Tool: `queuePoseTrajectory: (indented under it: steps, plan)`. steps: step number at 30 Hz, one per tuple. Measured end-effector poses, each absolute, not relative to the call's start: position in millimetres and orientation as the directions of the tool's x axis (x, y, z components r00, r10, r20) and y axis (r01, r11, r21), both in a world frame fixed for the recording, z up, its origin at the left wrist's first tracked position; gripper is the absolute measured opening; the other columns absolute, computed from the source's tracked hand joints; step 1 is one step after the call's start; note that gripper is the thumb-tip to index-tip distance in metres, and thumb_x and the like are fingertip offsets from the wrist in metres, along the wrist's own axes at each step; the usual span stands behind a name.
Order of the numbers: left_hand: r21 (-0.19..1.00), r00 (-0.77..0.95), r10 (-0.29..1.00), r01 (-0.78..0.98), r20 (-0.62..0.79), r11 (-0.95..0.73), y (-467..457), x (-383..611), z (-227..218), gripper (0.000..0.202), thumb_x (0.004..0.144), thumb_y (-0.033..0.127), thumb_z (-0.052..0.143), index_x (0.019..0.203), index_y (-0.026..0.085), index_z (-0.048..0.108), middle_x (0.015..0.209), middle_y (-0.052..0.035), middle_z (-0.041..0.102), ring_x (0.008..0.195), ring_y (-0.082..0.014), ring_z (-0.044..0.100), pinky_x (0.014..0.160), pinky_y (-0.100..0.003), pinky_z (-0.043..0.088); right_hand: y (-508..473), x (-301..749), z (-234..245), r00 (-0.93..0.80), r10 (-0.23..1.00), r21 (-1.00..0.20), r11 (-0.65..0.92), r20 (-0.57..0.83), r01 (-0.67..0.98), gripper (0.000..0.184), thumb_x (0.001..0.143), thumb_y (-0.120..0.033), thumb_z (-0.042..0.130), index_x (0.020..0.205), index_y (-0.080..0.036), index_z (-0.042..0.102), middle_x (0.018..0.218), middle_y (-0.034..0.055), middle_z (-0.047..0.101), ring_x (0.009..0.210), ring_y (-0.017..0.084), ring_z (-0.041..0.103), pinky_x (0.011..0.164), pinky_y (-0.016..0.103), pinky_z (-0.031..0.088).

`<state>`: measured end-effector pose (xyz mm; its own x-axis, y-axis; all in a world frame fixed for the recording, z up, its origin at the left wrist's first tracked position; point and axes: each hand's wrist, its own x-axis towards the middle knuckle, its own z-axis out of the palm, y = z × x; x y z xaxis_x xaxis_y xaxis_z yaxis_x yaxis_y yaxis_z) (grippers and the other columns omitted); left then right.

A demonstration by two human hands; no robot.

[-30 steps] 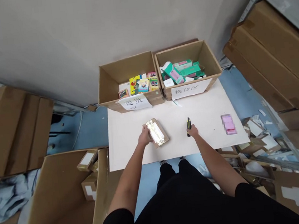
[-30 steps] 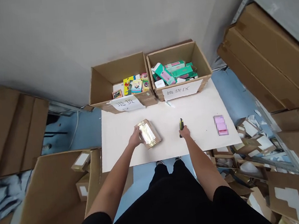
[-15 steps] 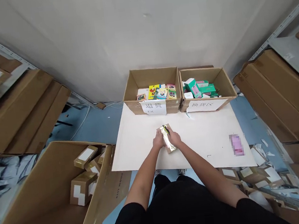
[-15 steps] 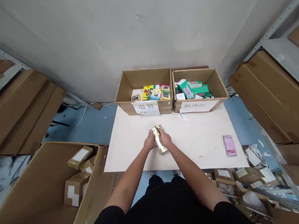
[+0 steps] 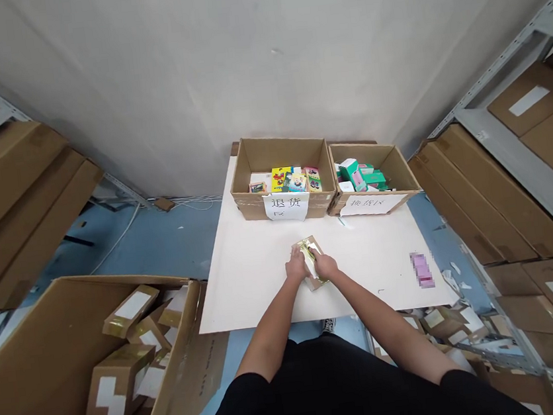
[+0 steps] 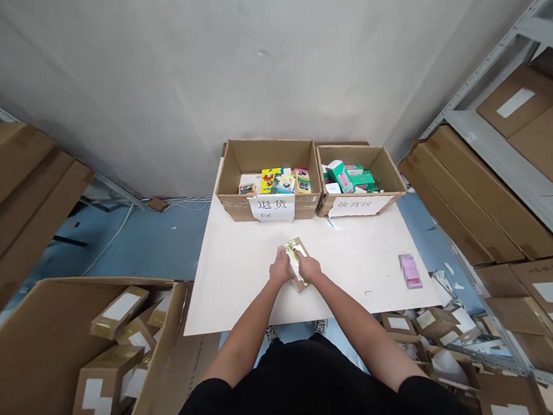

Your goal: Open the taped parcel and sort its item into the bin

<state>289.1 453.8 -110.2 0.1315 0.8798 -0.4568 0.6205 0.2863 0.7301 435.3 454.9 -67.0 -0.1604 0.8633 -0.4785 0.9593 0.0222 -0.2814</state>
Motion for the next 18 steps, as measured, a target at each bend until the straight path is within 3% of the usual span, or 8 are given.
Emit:
queuePoseTrajectory:
  steps: [5, 9, 12, 18]
  plan:
    - [0.606, 0.135, 0.866, 0.765, -0.482, 0.218, 454.0, 291.4, -110.0, 0.107, 0.051, 0.029, 0.099, 0.145, 0.028, 0.05, 0.177, -0.0146, 0.016, 0.164, -0.0365, 0.005, 0.123, -0.055, 0.032, 444.7, 438.8, -51.0, -0.146, 0.829, -0.244, 0.012, -0.54, 0.97, 0.075, 0.081, -0.02, 0.076, 0.151, -0.028, 0.05, 0.116, 0.0157, 0.077, 0.106, 0.034, 0.074, 0.081, 0.035, 0.052]
    - [0.447, 0.126, 0.833, 0.881, -0.54, 0.156, 455.2, 293.1, -106.3, 0.115, 0.061, 0.038, 0.094, 0.16, 0.03, 0.036, 0.179, -0.009, 0.005, 0.164, -0.037, -0.004, 0.122, -0.055, 0.036, 409.0, 463.9, -33.7, -0.16, 0.759, -0.178, 0.06, -0.631, 0.982, 0.059, 0.087, -0.02, 0.066, 0.145, -0.027, 0.054, 0.123, 0.0149, 0.075, 0.109, 0.033, 0.073, 0.077, 0.033, 0.052]
    - [0.365, 0.124, 0.807, 0.923, -0.577, 0.119, 457.4, 294.7, -103.4, 0.123, 0.063, 0.041, 0.092, 0.166, 0.027, 0.026, 0.179, -0.0087, 0.002, 0.163, -0.0393, -0.007, 0.12, -0.054, 0.039, 377.3, 483.3, -25.2, -0.119, 0.727, -0.142, 0.03, -0.676, 0.989, 0.058, 0.089, -0.017, 0.059, 0.146, -0.029, 0.053, 0.121, 0.0134, 0.075, 0.106, 0.031, 0.074, 0.075, 0.032, 0.051]
    - [0.293, 0.094, 0.821, 0.952, -0.563, 0.091, 455.6, 291.5, -102.7, 0.125, 0.063, 0.045, 0.091, 0.167, 0.03, 0.022, 0.179, -0.0074, 0.005, 0.164, -0.0372, 0.001, 0.117, -0.052, 0.044, 361.7, 511.0, -13.2, -0.138, 0.736, -0.21, -0.006, -0.663, 0.978, 0.058, 0.09, -0.016, 0.059, 0.145, -0.031, 0.056, 0.121, 0.011, 0.076, 0.105, 0.031, 0.074, 0.075, 0.031, 0.049]
